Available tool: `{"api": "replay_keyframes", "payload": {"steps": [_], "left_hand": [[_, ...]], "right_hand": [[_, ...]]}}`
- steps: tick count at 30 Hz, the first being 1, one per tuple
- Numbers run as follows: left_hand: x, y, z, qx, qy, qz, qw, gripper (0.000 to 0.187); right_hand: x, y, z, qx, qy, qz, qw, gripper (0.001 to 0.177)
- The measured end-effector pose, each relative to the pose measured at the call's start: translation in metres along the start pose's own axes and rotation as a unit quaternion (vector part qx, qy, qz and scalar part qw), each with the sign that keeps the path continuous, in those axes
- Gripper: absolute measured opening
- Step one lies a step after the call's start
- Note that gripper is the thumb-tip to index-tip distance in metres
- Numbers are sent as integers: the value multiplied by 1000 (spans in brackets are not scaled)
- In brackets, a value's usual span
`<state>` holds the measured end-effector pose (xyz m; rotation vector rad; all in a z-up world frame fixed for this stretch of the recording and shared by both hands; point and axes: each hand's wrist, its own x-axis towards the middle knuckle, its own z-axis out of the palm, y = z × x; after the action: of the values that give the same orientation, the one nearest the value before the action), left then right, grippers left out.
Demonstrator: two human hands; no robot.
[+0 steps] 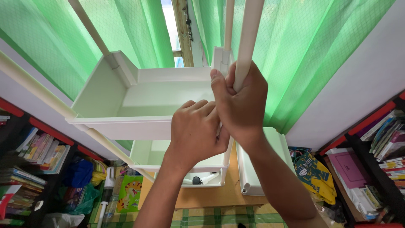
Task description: The person assembles a white plastic shelving unit by inserting vertical poles into the drawer frames and securing them. They remove a drawer, wipe its interior, and then reinsert it into the frame.
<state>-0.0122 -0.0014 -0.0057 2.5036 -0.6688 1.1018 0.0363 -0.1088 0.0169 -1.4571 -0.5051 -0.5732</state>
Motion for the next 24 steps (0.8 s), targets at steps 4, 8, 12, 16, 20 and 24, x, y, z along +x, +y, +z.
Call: {"api": "replay_keyframes", "payload": {"steps": [4, 8, 12, 16, 20, 24], "left_hand": [[3, 1, 2, -6, 22, 5, 1000, 15], [1, 4, 2, -5, 12, -4, 1000, 21], [3, 3, 4, -6, 17, 4, 1000, 22], [3, 0, 4, 4, 20, 7, 1000, 18], [3, 0, 11, 0, 16, 10, 1000, 14], [1, -1, 7, 4, 21, 11, 1000, 16]], "right_hand": [[15, 13, -20, 80, -108, 76, 988, 40], [22, 19, -38, 173, -204, 165, 949, 45], [40, 17, -47, 296, -355, 167, 871, 44], [23, 5, -31, 72, -187, 58, 978, 31], [-3, 9, -11, -19, 2, -7, 1000, 22], [4, 21, -9, 12, -47, 28, 998, 30]]}}
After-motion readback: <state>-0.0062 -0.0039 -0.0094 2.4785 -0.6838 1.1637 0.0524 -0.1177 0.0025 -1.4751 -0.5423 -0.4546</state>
